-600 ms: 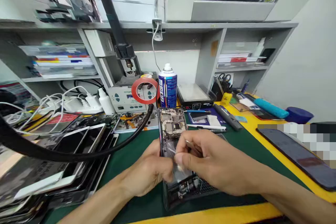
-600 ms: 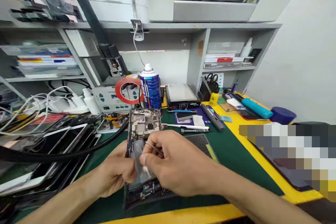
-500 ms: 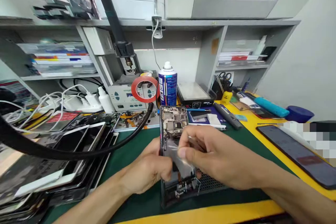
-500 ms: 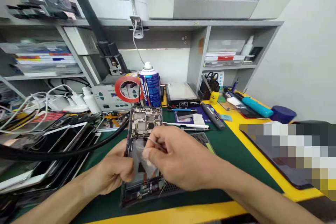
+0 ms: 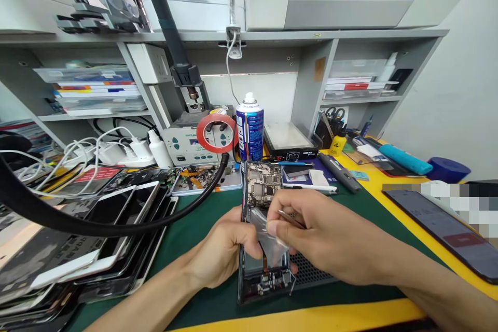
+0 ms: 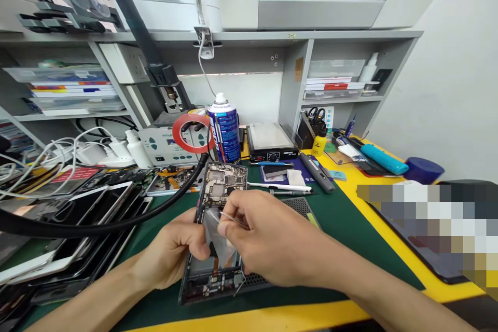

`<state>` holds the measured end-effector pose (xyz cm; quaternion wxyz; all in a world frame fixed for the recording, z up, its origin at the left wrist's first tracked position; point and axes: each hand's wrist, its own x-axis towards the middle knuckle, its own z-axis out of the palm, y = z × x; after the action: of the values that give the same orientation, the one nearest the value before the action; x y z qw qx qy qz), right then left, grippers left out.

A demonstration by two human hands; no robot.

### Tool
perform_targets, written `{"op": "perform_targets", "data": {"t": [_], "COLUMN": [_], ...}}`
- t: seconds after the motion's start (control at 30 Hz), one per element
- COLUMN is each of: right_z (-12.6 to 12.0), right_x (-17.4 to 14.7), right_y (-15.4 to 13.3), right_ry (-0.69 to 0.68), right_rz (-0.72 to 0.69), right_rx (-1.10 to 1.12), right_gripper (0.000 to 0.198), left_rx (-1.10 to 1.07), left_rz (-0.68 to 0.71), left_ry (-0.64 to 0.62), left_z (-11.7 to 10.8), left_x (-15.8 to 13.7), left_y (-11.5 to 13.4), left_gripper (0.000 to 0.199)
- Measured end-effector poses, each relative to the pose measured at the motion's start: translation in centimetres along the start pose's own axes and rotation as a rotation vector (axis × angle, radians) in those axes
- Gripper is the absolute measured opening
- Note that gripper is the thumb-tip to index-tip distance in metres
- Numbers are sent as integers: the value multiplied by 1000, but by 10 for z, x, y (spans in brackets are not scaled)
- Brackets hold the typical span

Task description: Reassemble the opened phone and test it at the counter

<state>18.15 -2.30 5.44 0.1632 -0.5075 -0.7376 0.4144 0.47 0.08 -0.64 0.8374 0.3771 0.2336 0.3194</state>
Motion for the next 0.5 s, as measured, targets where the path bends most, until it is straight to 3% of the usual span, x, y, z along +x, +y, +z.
{"op": "perform_targets", "data": {"t": [0.17,0.5], "right_z": [1,-5], "right_x": [1,-3], "right_y": [0,4], "right_ry": [91,17], "right_rz": [-36,-62], "right_rx": [-121,-45], "right_gripper": [17,18], "left_rx": [30,36], "left_rz": [-23,-48], "left_ry": [26,-29], "left_z": [-2,4], "left_x": [1,-1], "left_y": [-2,-5], "left_gripper": [37,36]}}
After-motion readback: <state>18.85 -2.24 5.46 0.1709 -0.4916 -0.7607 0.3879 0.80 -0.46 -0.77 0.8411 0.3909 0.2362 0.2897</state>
